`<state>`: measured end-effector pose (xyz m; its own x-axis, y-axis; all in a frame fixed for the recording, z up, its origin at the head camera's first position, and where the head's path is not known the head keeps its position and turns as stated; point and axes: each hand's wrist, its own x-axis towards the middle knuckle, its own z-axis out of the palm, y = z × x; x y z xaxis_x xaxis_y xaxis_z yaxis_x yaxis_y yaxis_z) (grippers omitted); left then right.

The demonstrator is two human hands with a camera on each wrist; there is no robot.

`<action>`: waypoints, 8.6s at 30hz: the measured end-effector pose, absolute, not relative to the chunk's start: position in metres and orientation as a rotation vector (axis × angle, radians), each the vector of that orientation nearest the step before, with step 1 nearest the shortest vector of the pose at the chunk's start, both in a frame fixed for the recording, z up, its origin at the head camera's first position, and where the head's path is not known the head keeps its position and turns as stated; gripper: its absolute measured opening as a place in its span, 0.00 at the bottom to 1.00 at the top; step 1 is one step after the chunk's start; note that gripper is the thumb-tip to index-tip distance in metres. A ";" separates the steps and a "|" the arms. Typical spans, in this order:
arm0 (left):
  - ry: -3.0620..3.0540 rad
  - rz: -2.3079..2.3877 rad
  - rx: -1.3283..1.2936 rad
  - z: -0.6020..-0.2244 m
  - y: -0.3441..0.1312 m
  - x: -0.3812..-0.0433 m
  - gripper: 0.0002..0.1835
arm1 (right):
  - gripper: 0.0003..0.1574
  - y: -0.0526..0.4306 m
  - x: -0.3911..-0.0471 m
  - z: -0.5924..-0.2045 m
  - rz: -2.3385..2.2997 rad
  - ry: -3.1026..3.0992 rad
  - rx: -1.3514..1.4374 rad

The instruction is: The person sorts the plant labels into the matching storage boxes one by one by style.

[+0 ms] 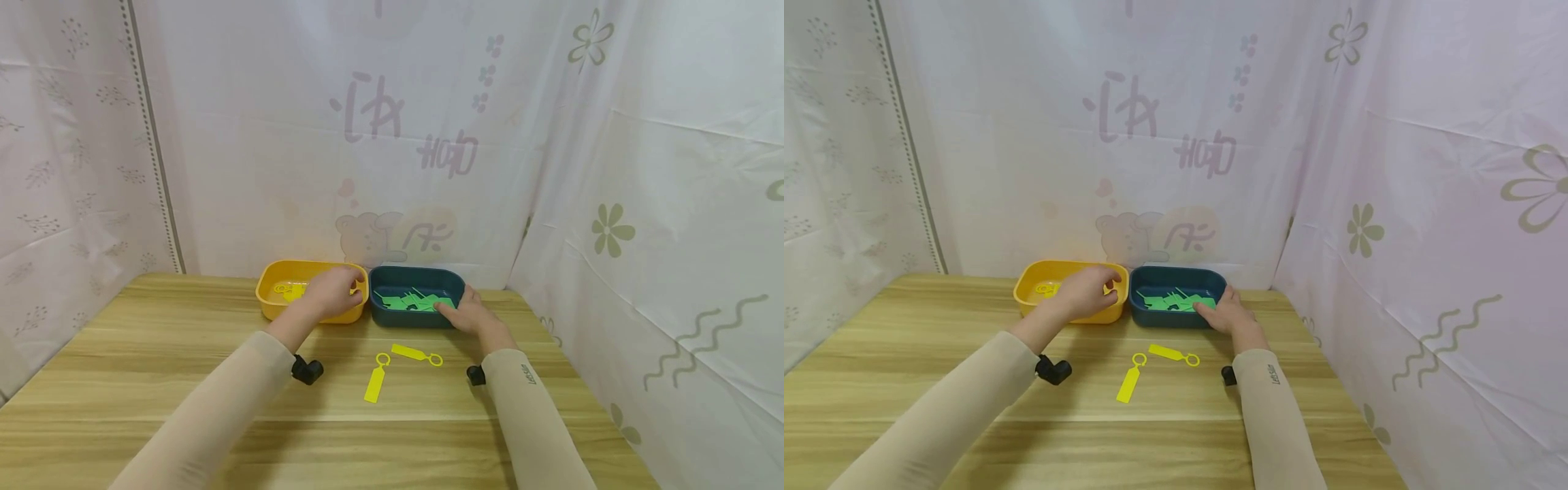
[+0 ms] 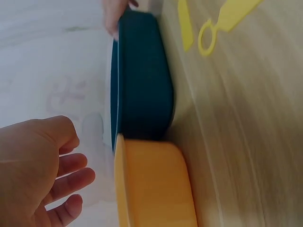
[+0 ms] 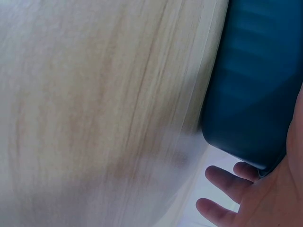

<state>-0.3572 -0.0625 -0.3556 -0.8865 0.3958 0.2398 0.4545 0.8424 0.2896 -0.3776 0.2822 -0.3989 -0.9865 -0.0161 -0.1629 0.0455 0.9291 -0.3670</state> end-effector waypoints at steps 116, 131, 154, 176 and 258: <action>-2.632 -0.770 -0.518 -0.329 -0.113 -0.364 0.14 | 0.75 0.282 -0.382 -0.395 -0.604 2.855 0.016; -2.784 -0.783 -0.354 -0.360 -0.171 -0.376 0.19 | 0.76 0.283 -0.381 -0.397 -0.601 2.860 0.020; -2.774 -0.629 -0.558 -0.371 -0.133 -0.361 0.15 | 0.76 0.284 -0.382 -0.400 -0.612 2.867 0.018; -2.858 -0.529 -0.956 -0.386 -0.068 -0.325 0.10 | 0.75 0.283 -0.382 -0.398 -0.605 2.878 -0.019; -3.039 -0.082 -1.368 -0.403 -0.031 -0.294 0.18 | 0.76 0.282 -0.381 -0.397 -0.606 2.872 0.012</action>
